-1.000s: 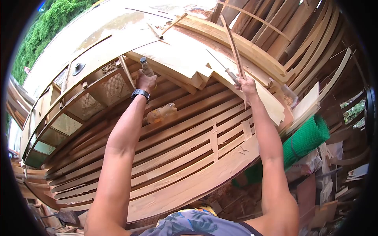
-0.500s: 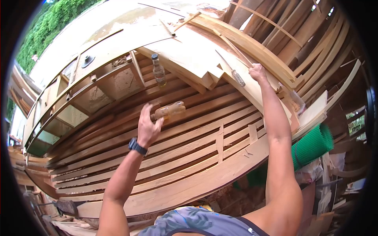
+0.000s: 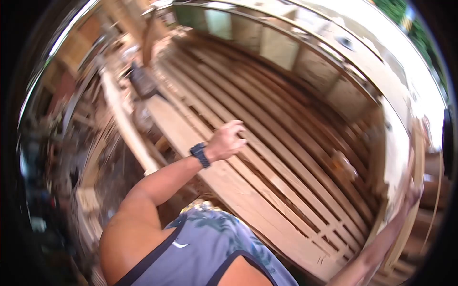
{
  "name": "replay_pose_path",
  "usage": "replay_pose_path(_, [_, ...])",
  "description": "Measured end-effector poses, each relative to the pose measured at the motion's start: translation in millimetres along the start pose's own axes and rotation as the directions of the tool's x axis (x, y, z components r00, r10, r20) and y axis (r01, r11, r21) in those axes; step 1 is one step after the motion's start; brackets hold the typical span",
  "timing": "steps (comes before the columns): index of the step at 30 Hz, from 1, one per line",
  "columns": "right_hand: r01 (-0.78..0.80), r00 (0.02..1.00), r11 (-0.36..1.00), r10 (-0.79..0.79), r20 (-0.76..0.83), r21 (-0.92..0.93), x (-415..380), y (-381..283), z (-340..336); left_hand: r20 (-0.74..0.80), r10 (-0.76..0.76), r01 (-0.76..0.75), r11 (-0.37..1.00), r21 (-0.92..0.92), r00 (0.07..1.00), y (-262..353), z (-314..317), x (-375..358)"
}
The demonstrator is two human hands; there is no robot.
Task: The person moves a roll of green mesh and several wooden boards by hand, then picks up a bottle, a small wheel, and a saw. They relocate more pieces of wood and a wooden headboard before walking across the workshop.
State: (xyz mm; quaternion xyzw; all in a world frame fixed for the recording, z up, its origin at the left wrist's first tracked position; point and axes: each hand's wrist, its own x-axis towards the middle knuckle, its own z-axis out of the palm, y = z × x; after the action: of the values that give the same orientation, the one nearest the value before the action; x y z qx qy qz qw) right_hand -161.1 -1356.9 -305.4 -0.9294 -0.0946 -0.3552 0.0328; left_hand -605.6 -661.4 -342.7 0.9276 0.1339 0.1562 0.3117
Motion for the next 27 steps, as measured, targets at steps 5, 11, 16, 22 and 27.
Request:
replay_pose_path(5, [0.098,0.982,0.964,-0.053,-0.182,0.246,-7.4,-217.5,-47.5,-0.117,-0.053,0.055,0.998,0.010,0.992,-37.0,-35.8,-35.9])
replay_pose_path(11, [0.164,0.975,0.633,-0.219,-0.029,0.757,-88.6,-484.2,-90.7,-0.229,-0.307,0.334,0.938,0.091,0.924,-124.2,-107.3,-59.9])
replay_pose_path(16, [0.082,0.829,0.385,-0.539,0.152,0.919,-144.0,-637.1,-113.0,-0.407,-0.426,0.538,0.815,0.215,0.808,-268.0,-170.8,-48.4])
replay_pose_path(22, [0.050,0.484,0.279,-0.847,0.221,0.959,-205.8,-777.4,-122.2,-0.594,-0.592,0.795,0.589,0.142,0.545,-396.4,-255.4,33.6])
replay_pose_path(27, [0.101,0.322,0.229,-0.928,0.187,0.968,-249.0,-897.1,-112.6,-0.503,-0.757,0.872,0.489,-0.013,0.417,-422.1,-271.5,86.1])
